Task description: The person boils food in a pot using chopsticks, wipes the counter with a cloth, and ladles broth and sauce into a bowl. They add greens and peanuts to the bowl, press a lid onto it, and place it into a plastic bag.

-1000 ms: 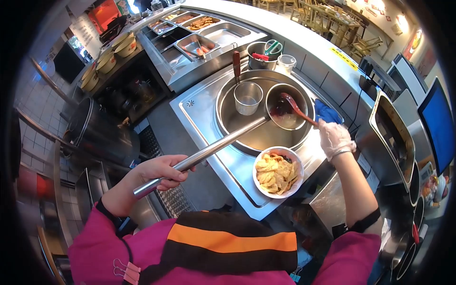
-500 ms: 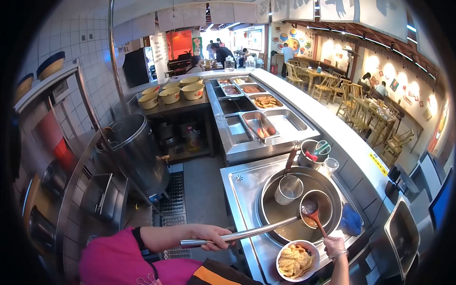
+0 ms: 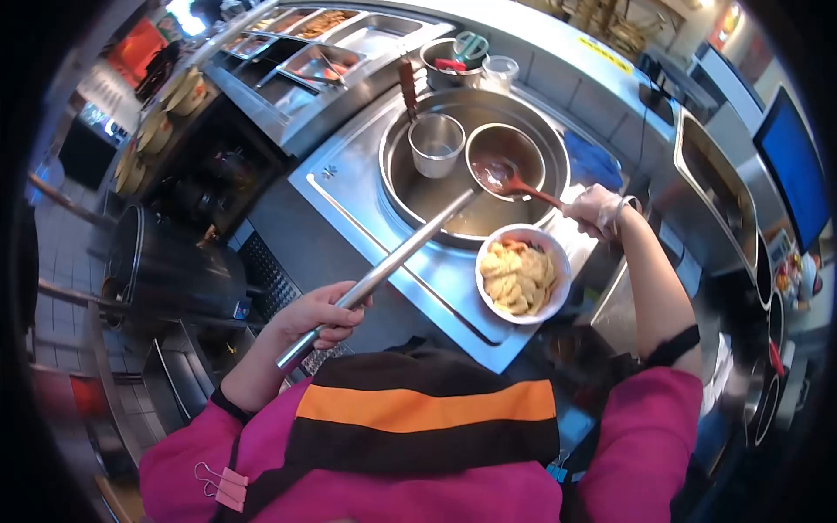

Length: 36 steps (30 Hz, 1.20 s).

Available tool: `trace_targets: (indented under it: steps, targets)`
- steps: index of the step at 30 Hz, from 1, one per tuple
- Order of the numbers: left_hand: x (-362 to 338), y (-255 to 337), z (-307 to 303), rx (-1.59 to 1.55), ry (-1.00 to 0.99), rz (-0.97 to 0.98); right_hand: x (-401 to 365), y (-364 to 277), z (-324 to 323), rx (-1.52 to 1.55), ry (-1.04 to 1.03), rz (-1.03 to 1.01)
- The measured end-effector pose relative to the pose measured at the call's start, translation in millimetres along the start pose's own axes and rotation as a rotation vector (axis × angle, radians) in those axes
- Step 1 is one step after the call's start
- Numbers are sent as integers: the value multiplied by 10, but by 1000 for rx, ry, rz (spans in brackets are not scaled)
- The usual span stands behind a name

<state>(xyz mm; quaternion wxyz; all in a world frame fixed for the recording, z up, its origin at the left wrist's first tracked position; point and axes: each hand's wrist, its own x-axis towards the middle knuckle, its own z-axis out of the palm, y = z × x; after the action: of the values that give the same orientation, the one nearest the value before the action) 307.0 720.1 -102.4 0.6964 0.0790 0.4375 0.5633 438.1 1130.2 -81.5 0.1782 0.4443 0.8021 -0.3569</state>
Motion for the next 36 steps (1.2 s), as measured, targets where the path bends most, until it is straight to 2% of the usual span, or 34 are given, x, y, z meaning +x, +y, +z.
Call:
trace_targets:
  steps: [1,4,5,6,8,9,10,12,14,18,20,22,24,27,30,32,33,34,35,36]
  targets:
    - [5,-3,-15,-12,1,-5,9,144,40,288,-114,-42]
    - [17,20,-55,-40,-9,-17,44,251,278,317,18,-77]
    - [16,16,-67,-73,-26,-19,34,236,356,59,170,-240]
    - [19,11,-75,-108,-44,-23,-29,248,392,-279,395,-279]
    - [19,22,-47,-140,-53,-34,-203,259,437,-383,621,-406]
    - [26,34,-31,-167,-56,-29,-256,229,442,-559,708,-434]
    - [36,33,-23,-168,-67,-40,-214,304,432,-563,707,-419]
    - [64,31,-5,-171,-55,-44,-135,438,396,-735,797,-581]
    - [78,23,27,-159,-72,-42,-107,560,412,-789,894,-619]
    - [60,1,120,-120,-3,-23,-125,605,334,-820,730,-485]
    - [46,-6,192,-132,23,-7,-91,689,320,-674,772,-539]
    - [67,-19,244,-106,14,6,-62,752,233,-609,747,-491]
    - [87,-13,313,-148,-1,-22,-422,619,70,-306,644,-325]
    - [43,-10,414,-240,0,-60,-588,716,-373,201,398,-289]
    - [74,-40,494,-282,-26,-44,-843,1025,-943,622,280,-299]
    - [60,-59,568,-325,-43,-36,-1052,1241,-1302,668,375,-256]
    - [41,-59,623,-198,-7,-2,-1129,1361,-1476,625,450,-245]
    - [1,-75,683,-78,38,32,-1167,1506,-1630,582,513,-234]
    - [4,-42,927,-1,217,27,-1137,1698,-1778,586,526,-292]
    - [-14,-33,1015,-11,242,26,-1082,1889,-1887,591,529,-350]
